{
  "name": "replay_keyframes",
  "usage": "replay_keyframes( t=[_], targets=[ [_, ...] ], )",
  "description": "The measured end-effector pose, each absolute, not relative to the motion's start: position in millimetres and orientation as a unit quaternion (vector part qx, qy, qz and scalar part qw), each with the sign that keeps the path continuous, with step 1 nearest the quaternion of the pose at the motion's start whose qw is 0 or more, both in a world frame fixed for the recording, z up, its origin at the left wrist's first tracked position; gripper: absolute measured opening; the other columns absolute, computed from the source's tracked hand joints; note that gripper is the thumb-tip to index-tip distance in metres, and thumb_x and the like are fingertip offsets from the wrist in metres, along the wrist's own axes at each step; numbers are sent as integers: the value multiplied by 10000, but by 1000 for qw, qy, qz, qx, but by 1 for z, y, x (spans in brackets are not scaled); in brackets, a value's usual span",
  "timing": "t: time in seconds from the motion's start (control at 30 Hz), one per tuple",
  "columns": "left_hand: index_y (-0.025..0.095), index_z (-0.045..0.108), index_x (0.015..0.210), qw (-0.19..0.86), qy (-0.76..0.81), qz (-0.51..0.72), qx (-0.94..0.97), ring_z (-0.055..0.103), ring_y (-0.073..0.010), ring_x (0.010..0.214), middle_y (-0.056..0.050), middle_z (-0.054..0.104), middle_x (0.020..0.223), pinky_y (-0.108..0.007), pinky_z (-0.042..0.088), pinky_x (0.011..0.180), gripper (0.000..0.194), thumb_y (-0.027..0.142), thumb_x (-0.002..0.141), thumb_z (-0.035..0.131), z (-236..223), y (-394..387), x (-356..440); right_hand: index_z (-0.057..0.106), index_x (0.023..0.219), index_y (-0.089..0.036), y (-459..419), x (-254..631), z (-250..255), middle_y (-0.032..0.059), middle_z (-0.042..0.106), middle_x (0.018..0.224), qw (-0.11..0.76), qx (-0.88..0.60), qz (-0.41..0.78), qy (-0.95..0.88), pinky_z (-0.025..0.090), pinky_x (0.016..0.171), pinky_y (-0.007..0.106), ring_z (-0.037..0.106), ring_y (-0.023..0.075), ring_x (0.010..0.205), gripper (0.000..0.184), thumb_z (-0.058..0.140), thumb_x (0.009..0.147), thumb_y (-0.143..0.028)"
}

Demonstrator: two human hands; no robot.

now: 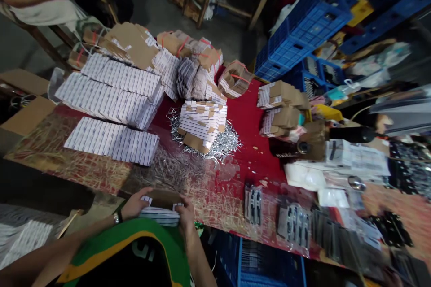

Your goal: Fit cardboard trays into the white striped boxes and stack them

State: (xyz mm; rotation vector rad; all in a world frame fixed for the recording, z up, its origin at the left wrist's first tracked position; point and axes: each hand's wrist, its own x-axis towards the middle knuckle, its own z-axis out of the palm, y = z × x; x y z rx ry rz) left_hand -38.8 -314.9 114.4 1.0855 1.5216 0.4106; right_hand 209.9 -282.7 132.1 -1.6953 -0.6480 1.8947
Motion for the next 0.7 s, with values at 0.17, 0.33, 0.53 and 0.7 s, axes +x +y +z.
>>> replay_keyframes(
  t=[0.17,0.33,0.53,0.7],
  targets=[
    [269,867,1048,663,512,181,515,498,-324,1532,-55,563,1629,-488,403,1271,351,355,819,615,133,-296,-46,787,1132,-247,-280,242,148,113,784,1231,197,-560,761,-263,592,945,468,734,341,1148,557,806,707,-607],
    [250,835,1124,625,534,13,569,691,-391,1267,-107,814,1184,-468,535,1087,544,596,708,783,143,-253,-20,793,960,-212,-258,255,145,23,785,899,55,-571,733,-366,568,873,408,731,276,893,590,995,463,-458],
    [216,818,1005,505,634,-4,586,760,-330,978,-117,828,1016,-380,552,869,398,519,860,606,128,-218,38,746,1073,-228,-219,266,123,67,787,1072,280,-692,572,-341,564,979,393,710,264,1088,459,798,754,-553],
    [196,782,1050,455,690,88,556,742,-264,1031,-91,817,1079,-322,576,912,354,436,971,534,105,-157,90,719,1137,-201,-163,285,107,87,775,1117,343,-617,618,-346,594,887,374,716,265,1032,468,769,831,-552]
  ],
)
